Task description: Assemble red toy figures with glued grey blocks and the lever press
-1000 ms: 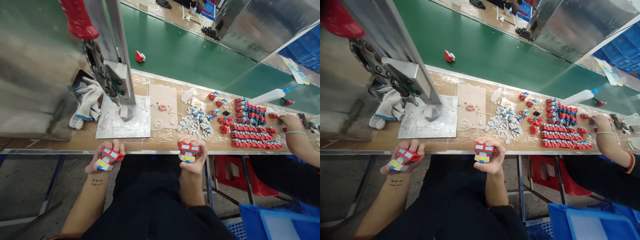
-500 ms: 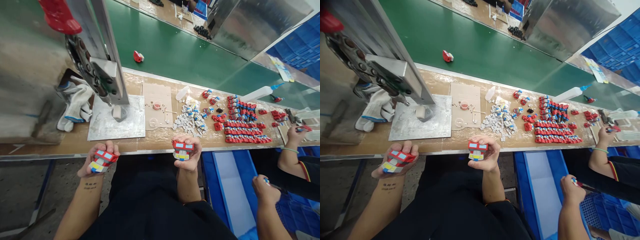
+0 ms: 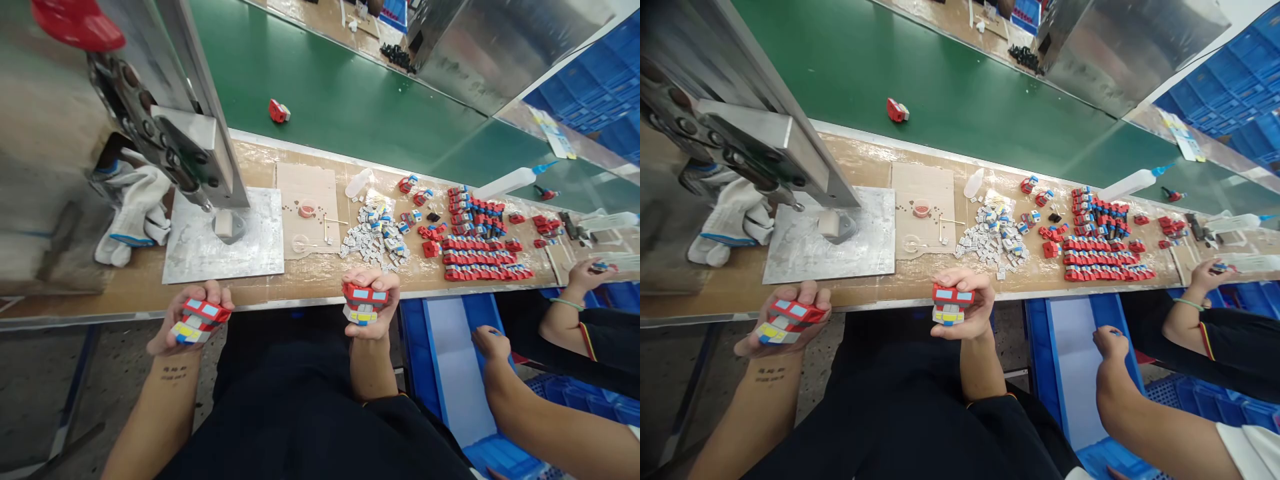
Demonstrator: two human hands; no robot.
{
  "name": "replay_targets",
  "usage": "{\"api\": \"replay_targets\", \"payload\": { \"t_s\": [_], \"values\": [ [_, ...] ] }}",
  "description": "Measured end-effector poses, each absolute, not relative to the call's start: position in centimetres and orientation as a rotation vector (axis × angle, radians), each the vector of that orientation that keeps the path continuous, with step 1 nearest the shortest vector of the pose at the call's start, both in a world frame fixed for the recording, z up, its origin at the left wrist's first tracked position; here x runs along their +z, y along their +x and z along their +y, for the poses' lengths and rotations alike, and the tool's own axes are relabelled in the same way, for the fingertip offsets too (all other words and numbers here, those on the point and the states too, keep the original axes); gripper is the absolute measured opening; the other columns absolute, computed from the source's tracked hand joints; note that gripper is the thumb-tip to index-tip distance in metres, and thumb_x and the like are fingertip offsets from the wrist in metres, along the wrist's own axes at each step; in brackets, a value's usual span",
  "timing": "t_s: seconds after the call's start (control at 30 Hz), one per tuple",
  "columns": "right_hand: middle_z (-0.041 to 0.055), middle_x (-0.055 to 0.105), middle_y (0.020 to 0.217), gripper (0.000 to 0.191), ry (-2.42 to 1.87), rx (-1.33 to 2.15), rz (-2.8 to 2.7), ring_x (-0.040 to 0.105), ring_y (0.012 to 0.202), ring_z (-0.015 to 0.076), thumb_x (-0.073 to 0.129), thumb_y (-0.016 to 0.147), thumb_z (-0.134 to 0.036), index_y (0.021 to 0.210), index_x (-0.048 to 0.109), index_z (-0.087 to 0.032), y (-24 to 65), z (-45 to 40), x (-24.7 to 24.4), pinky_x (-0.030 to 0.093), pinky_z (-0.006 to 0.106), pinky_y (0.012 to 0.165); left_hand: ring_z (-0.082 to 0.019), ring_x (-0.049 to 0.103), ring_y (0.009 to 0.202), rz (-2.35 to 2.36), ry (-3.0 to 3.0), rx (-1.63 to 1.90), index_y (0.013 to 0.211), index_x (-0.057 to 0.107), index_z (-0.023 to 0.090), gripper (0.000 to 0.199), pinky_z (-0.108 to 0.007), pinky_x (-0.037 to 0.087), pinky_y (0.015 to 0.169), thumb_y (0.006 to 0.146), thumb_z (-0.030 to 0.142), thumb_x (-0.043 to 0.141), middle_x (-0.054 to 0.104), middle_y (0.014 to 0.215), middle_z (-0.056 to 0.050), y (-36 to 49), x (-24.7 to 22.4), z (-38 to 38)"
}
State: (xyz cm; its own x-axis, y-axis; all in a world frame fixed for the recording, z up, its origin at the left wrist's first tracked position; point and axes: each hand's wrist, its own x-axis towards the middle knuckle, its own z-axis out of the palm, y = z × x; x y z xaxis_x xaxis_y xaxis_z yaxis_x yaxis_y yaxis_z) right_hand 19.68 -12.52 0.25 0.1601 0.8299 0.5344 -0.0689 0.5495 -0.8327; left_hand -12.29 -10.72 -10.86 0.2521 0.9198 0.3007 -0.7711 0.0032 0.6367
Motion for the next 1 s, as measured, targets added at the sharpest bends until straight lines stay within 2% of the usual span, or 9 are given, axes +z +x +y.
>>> {"api": "replay_targets", "payload": {
  "t_s": [0.1,0.2,0.3,0.43,0.53,0.67,0.8,0.93,1.0],
  "values": [
    [-0.0025,0.068,0.085,0.061,-0.616,0.752,-1.262,0.075,0.080,0.0234,0.103,0.062,-0.053,0.104,0.062,-0.036,19.5,-12.5,0.6,0.069,0.043,0.076,-0.019,0.067,0.075,0.261,0.848,1.342,0.106,0.079,0.026,0.055,-0.026,0.060,0.059,0.063,0.057,0.092,0.060,0.084,-0.004,-12.2,-10.9,-10.7],
    [-0.0010,0.071,0.091,0.059,-0.583,0.763,-1.278,0.075,0.084,0.0239,0.099,0.070,-0.056,0.115,0.064,-0.040,19.5,-12.7,0.5,0.068,0.043,0.075,-0.019,0.067,0.076,0.249,0.826,1.343,0.107,0.079,0.026,0.055,-0.025,0.061,0.059,0.063,0.056,0.093,0.061,0.085,-0.004,-12.3,-11.3,-10.8],
    [-0.0019,0.070,0.090,0.066,-0.651,0.767,-1.288,0.072,0.079,0.0241,0.100,0.062,-0.065,0.111,0.062,-0.041,19.9,-13.0,-0.1,0.067,0.045,0.075,-0.019,0.065,0.076,0.212,0.790,1.337,0.110,0.080,0.024,0.056,-0.026,0.060,0.062,0.063,0.052,0.094,0.061,0.086,-0.005,-12.5,-11.8,-10.8],
    [-0.0029,0.067,0.084,0.077,-0.767,0.717,-1.310,0.070,0.080,0.0249,0.099,0.049,-0.078,0.101,0.058,-0.038,20.8,-13.1,-0.9,0.066,0.047,0.077,-0.018,0.062,0.073,0.218,0.789,1.343,0.109,0.080,0.025,0.058,-0.028,0.061,0.065,0.061,0.055,0.095,0.061,0.085,-0.004,-12.5,-11.9,-10.8],
    [-0.0002,0.071,0.090,0.071,-0.780,0.682,-1.354,0.072,0.085,0.0255,0.098,0.058,-0.071,0.107,0.060,-0.037,22.1,-12.7,-1.0,0.065,0.043,0.075,-0.018,0.061,0.071,0.304,0.840,1.366,0.111,0.081,0.027,0.056,-0.028,0.058,0.060,0.066,0.059,0.089,0.064,0.088,-0.006,-12.3,-10.8,-11.0],
    [0.0071,0.074,0.113,0.065,-1.119,0.621,-1.334,0.075,0.103,0.0274,0.100,0.068,-0.054,0.116,0.065,-0.029,25.6,-11.4,-1.0,0.065,0.042,0.086,-0.019,0.061,0.067,0.443,0.960,1.402,0.114,0.083,0.033,0.052,-0.028,0.055,0.053,0.070,0.061,0.082,0.064,0.084,-0.006,-12.4,-8.7,-11.3],
    [0.0054,0.074,0.106,0.063,-1.330,0.484,-1.290,0.076,0.095,0.0246,0.100,0.067,-0.048,0.117,0.068,-0.027,29.8,-9.1,-0.7,0.066,0.040,0.086,-0.021,0.062,0.066,0.591,0.988,1.416,0.110,0.085,0.034,0.051,-0.032,0.056,0.050,0.069,0.064,0.083,0.066,0.081,-0.008,-12.8,-7.0,-11.5],
    [0.0072,0.077,0.113,0.058,-1.316,0.447,-1.255,0.077,0.105,0.0259,0.098,0.072,-0.048,0.120,0.073,-0.027,32.0,-7.0,0.6,0.067,0.040,0.092,-0.023,0.065,0.064,0.640,0.962,1.439,0.110,0.085,0.035,0.054,-0.034,0.057,0.050,0.065,0.065,0.086,0.067,0.076,-0.007,-12.8,-6.3,-11.6],
    [0.0081,0.078,0.115,0.060,-1.258,0.535,-1.304,0.078,0.106,0.0269,0.099,0.070,-0.050,0.120,0.074,-0.028,31.8,-6.6,1.1,0.068,0.040,0.088,-0.024,0.068,0.066,0.657,0.935,1.437,0.112,0.084,0.036,0.056,-0.034,0.060,0.052,0.063,0.063,0.089,0.068,0.075,-0.007,-12.6,-6.2,-11.7]
  ]
}}
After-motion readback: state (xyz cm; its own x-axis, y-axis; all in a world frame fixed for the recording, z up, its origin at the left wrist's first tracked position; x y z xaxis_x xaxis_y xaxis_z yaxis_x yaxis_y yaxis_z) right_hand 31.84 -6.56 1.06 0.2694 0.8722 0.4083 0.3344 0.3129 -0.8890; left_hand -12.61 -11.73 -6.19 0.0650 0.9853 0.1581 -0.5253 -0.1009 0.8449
